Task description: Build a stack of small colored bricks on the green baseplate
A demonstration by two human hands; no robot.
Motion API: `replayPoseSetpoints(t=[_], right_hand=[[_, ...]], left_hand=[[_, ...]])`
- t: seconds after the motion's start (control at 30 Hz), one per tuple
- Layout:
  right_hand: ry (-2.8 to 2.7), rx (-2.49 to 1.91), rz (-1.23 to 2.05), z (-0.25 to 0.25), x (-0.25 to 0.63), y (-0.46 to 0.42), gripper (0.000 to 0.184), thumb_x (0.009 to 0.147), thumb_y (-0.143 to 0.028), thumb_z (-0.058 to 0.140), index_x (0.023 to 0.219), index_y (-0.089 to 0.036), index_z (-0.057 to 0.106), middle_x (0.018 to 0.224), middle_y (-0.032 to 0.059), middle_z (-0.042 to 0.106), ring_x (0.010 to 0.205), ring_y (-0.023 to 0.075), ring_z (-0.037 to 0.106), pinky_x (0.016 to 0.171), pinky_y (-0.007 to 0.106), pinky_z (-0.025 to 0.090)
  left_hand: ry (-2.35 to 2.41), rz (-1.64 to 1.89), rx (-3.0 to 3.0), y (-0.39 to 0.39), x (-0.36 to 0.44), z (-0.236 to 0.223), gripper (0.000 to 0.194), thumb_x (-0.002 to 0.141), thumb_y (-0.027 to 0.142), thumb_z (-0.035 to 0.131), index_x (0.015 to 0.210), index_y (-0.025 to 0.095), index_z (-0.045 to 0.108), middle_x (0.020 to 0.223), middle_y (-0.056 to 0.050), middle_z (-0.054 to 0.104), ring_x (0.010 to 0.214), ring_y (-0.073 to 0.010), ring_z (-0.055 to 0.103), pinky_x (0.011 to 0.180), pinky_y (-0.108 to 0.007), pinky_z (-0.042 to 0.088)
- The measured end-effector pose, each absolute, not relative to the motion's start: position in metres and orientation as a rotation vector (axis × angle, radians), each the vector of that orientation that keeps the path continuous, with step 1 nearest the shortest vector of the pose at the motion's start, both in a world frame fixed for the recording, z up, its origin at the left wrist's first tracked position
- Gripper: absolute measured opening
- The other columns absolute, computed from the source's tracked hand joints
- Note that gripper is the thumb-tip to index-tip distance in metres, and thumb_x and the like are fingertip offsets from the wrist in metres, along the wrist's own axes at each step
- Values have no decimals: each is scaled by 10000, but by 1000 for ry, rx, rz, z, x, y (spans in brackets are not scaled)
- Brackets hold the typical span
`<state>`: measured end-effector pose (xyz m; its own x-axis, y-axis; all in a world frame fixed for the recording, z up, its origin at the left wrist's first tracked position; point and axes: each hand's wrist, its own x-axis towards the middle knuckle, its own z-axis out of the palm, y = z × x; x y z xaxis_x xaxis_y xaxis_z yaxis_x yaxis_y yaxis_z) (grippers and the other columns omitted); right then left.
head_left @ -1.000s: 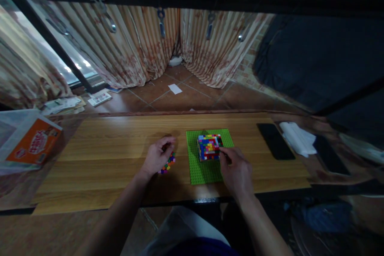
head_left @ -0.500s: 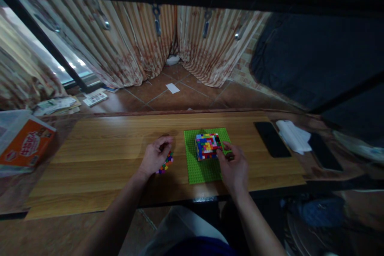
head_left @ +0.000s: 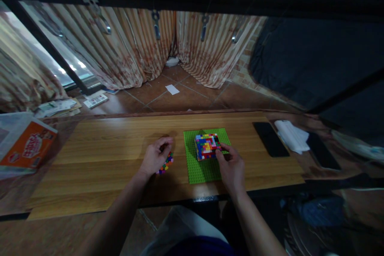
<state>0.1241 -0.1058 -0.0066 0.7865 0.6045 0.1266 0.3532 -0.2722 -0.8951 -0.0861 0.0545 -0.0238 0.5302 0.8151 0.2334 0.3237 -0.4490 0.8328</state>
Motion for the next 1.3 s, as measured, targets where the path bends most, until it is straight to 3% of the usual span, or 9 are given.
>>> replayPoseSetpoints(t=[0.13,0.3,0.4,0.63,0.93,1.07,1.3], right_hand=[[-741,-1930,233,0,122,-113,411,807,-475,627,1067,-163,692,927,88,704,676,171,615,658,327,504],[-994,-1802,-55,24,100,-123,203,882,-363,596,929,-198,704,901,57,689,739,167,634,678,309,532],[-1209,-1688,48,29,73,-120,154,915,-282,556,942,-230,699,910,38,695,813,167,658,729,309,551],[-1486,-1728,334,0,24,-89,228,903,-129,497,1025,-190,679,960,69,684,915,180,649,832,305,525],[-1613,-2036,323,-4,18,-62,194,918,-182,494,991,-195,673,967,91,666,871,227,631,742,330,480],[-1631,-2031,272,-11,18,-62,195,930,-216,477,954,-218,671,935,83,662,804,219,621,667,320,455],[-1632,-1996,292,-15,22,-66,196,937,-215,470,917,-215,666,916,71,658,797,205,617,672,308,452]], left_hand=[[921,822,2028,53,-86,-23,246,866,271,539,1040,195,696,1061,-60,734,990,-198,686,929,-354,545],[952,814,2021,51,-86,-22,264,903,277,494,1059,202,694,1081,-50,732,1014,-189,677,951,-337,530],[957,803,2009,51,-86,-21,292,926,295,461,1085,199,688,1077,-52,733,1017,-189,678,942,-328,529],[958,763,1966,50,-88,-20,340,953,351,426,1121,195,677,1092,-56,729,1029,-195,678,960,-331,517],[940,788,1871,52,-91,-21,379,961,385,408,1154,176,659,998,-50,749,966,-186,692,939,-318,515],[936,762,1862,52,-91,-19,377,957,396,414,1154,186,659,979,-41,754,963,-187,694,941,-321,513],[939,760,1850,52,-91,-19,376,950,395,425,1152,182,660,987,-48,751,972,-190,695,940,-316,514]])
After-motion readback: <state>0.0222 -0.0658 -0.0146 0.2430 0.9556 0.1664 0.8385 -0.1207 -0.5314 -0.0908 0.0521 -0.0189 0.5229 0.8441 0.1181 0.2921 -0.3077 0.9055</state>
